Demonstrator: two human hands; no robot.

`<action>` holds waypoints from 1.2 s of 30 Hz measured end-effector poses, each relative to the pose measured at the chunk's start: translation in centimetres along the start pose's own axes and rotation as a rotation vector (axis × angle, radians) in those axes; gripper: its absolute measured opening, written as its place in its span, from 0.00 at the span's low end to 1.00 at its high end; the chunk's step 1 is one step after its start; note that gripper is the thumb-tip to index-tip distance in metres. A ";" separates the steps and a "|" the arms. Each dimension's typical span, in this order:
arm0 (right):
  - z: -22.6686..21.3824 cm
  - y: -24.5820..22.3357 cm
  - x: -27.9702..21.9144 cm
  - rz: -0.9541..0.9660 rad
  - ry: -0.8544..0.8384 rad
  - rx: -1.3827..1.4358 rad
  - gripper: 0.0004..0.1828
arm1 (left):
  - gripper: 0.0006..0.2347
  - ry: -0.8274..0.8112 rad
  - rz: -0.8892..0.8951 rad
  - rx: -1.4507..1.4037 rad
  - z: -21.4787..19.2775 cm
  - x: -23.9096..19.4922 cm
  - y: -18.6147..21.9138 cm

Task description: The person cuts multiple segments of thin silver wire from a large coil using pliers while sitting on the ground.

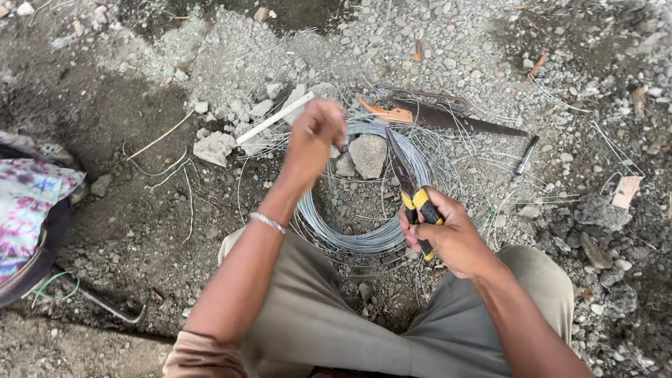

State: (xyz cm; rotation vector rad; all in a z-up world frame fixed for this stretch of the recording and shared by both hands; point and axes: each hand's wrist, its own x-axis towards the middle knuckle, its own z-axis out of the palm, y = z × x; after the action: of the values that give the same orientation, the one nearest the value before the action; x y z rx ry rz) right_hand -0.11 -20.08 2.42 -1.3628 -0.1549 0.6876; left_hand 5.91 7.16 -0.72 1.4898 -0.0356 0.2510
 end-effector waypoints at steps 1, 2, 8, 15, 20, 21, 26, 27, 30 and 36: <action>-0.1 0.2 -0.1 -0.020 -0.010 -0.048 0.14 | 0.08 0.027 0.070 -0.011 -0.7 2.0 -0.1; -0.2 0.3 -0.3 -0.006 -0.019 -0.053 0.14 | 0.12 0.076 0.135 -0.021 -1.4 2.9 -0.1; 0.4 -0.2 -0.8 0.002 0.018 -0.061 0.17 | 0.29 -0.193 0.572 0.667 1.8 2.1 1.8; -0.3 -1.0 -1.7 0.112 -0.058 -0.182 0.23 | 0.18 -0.393 0.760 0.935 2.7 4.2 -0.2; -2.8 -1.3 -2.9 0.045 -0.105 -0.145 0.24 | 0.02 0.121 0.616 -0.259 -2.0 9.4 2.7; -3.0 -1.4 -3.0 -0.227 -0.146 -0.035 0.18 | 0.06 0.151 0.558 -0.389 -2.4 9.4 4.1; -3.4 -2.7 -3.7 -0.590 -0.100 0.141 0.12 | 0.08 0.009 0.175 -0.434 1.6 2.3 8.7; -3.2 -2.9 -2.9 -0.569 0.054 -0.038 0.19 | 0.09 -0.047 0.111 -0.378 2.3 0.4 9.2; -1.3 -2.0 -1.6 -0.470 0.296 -0.351 0.32 | 0.10 -0.031 -0.089 -0.210 3.6 -3.7 9.3; 1.7 0.7 -0.4 -0.286 0.156 -0.436 0.33 | 0.13 -0.246 -0.179 -0.081 6.7 -7.7 5.4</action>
State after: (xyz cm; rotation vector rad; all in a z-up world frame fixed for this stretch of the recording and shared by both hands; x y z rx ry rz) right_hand -1.50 -18.83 2.27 -1.7608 -0.3838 0.3124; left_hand -1.69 -0.19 3.75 1.4266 -0.1078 -0.0787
